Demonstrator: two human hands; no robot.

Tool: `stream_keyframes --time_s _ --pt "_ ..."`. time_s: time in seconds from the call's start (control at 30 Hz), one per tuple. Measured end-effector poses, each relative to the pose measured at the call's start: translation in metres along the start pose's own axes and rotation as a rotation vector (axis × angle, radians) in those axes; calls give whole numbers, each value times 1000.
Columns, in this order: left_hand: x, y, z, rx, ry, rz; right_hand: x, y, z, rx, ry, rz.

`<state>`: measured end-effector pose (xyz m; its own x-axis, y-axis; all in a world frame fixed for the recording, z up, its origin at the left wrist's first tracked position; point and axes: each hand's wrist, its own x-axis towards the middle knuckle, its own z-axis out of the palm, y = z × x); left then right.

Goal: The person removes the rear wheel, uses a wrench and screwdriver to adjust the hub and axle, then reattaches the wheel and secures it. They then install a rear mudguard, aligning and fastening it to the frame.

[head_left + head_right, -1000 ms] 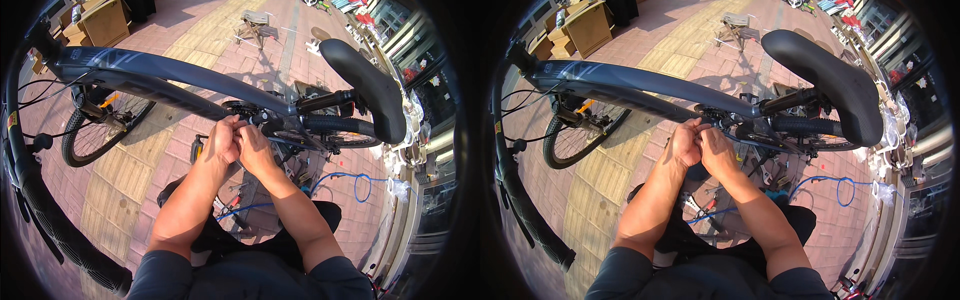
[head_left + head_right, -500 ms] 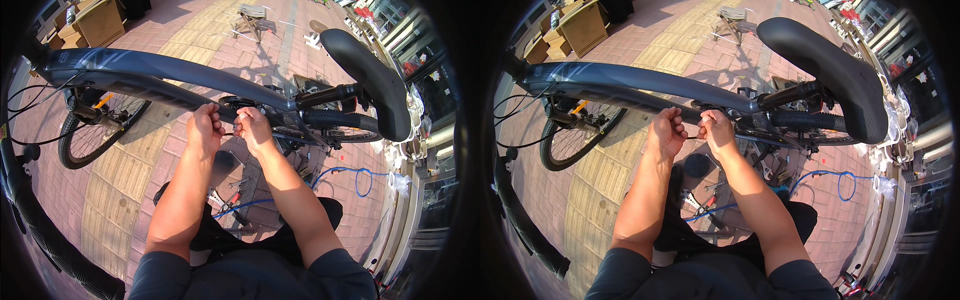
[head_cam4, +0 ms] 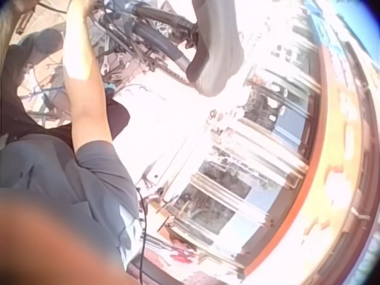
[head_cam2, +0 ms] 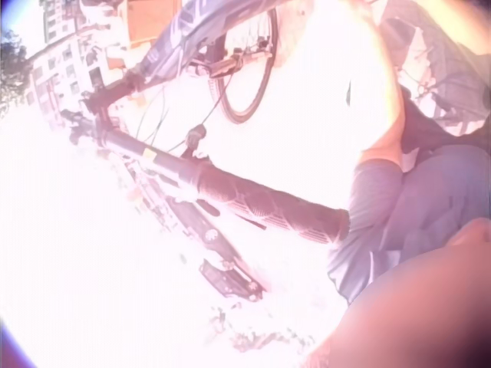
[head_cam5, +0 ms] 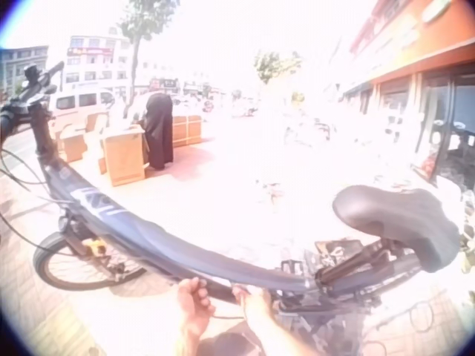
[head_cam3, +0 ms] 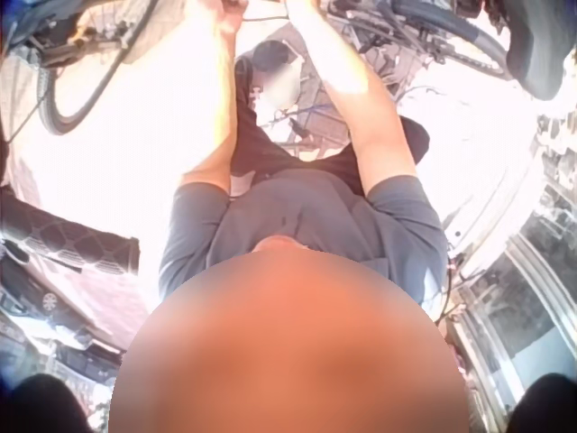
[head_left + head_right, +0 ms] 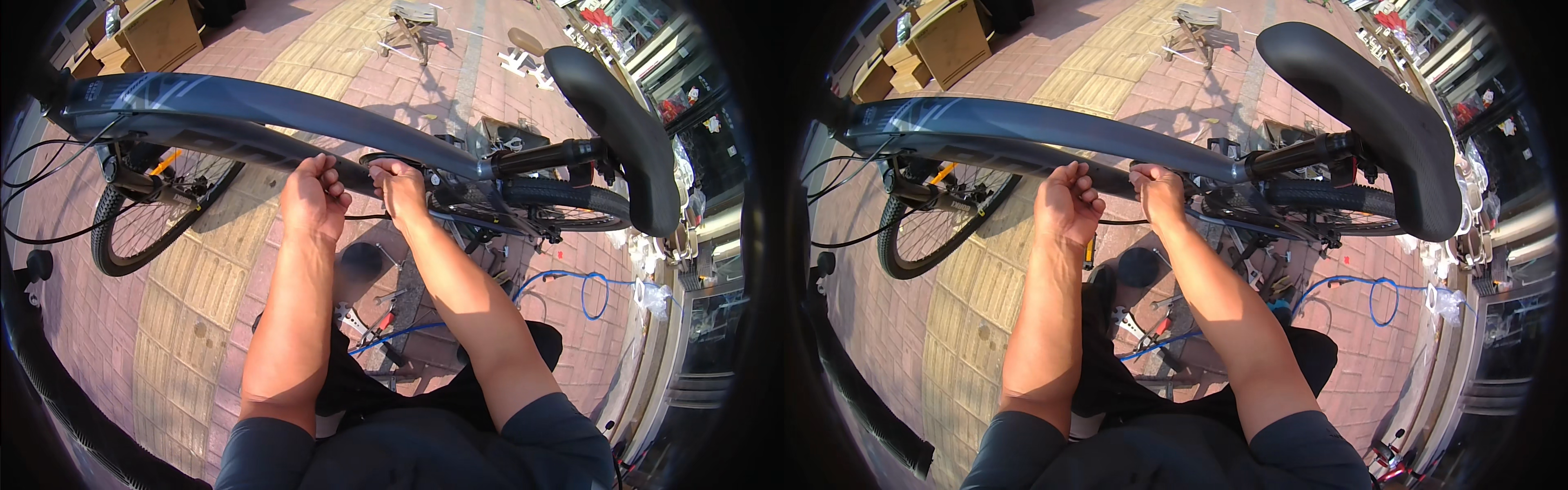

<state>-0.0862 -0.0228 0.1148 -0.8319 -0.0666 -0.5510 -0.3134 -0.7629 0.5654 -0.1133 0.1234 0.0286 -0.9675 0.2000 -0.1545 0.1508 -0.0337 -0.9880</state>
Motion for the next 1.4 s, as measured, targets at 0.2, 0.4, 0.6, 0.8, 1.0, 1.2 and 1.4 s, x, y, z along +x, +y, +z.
stream_keyframes --time_s 0.2,0.4,0.6,0.8,1.0,1.2,1.4 --pt "-1 0 1 -4 3 -2 2 2 4 -91 -13 -73" --pt "-1 -3 2 0 -16 1 -2 -2 -3 -413 16 -279" --pt "0 -7 2 -1 -38 4 -7 -8 -4 -701 66 -532" --pt "0 -9 5 -20 -36 5 -3 -16 -2 -886 7 -498" --pt "1 -11 5 3 -55 5 -6 -25 0 -1015 4 -452" --pt "3 -15 4 15 -81 2 -3 -29 7 -1002 -2 -329" --pt "4 -14 4 21 -70 13 -2 -23 3 -854 -17 -391"
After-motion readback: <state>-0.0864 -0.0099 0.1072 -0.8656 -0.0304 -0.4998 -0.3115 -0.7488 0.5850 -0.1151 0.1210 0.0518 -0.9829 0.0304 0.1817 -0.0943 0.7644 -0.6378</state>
